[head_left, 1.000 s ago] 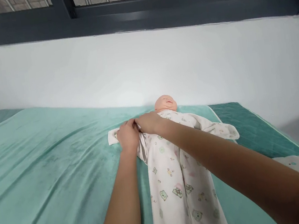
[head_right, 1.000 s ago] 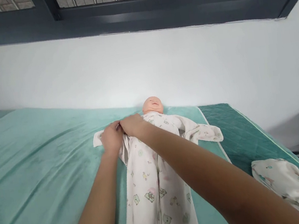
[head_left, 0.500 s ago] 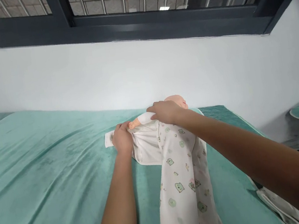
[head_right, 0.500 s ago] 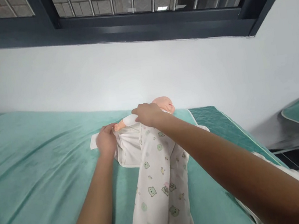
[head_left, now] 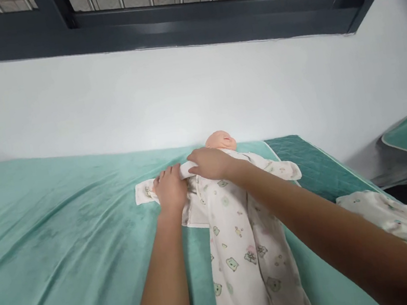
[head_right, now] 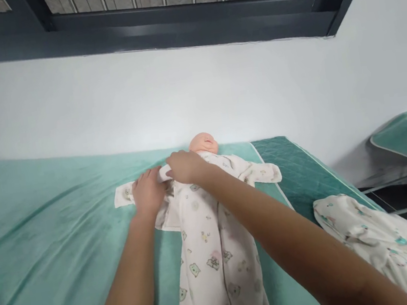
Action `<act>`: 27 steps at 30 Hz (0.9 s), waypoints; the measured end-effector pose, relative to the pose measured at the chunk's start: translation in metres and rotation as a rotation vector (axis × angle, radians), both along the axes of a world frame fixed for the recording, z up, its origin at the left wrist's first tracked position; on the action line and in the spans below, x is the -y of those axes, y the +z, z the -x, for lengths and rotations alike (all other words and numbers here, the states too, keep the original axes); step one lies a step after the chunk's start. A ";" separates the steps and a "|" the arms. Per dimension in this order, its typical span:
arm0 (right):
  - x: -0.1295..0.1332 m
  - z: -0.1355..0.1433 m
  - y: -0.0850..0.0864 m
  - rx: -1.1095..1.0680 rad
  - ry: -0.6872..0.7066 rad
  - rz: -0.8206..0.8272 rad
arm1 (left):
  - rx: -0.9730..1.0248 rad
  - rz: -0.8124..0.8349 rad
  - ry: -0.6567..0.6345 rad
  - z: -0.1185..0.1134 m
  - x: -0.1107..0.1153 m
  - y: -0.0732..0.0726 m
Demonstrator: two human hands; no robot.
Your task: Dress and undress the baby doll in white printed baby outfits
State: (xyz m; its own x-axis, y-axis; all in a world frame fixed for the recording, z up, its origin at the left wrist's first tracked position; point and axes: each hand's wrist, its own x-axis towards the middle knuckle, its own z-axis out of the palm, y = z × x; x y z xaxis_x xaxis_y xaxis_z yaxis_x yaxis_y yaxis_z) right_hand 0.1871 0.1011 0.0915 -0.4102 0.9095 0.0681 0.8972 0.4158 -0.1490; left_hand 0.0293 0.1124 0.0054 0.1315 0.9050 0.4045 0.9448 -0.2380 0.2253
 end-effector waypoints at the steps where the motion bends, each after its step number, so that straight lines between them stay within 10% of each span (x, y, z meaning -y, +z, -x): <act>1: 0.007 -0.012 -0.003 -0.101 -0.029 -0.043 | 0.000 -0.007 0.040 0.002 0.000 0.000; 7: 0.052 -0.100 -0.063 -0.442 -0.540 -0.337 | 0.010 -0.016 0.173 0.009 0.005 0.001; 12: 0.058 -0.138 -0.111 -0.354 -0.565 -0.395 | -0.050 -0.013 0.116 0.001 0.009 0.004; 21: 0.048 -0.161 -0.112 -0.512 -0.821 -0.336 | 0.440 -0.017 -0.355 -0.036 0.041 0.042; 27: 0.046 -0.156 -0.114 -0.553 -0.814 -0.305 | 0.078 0.109 -0.562 -0.098 0.032 0.079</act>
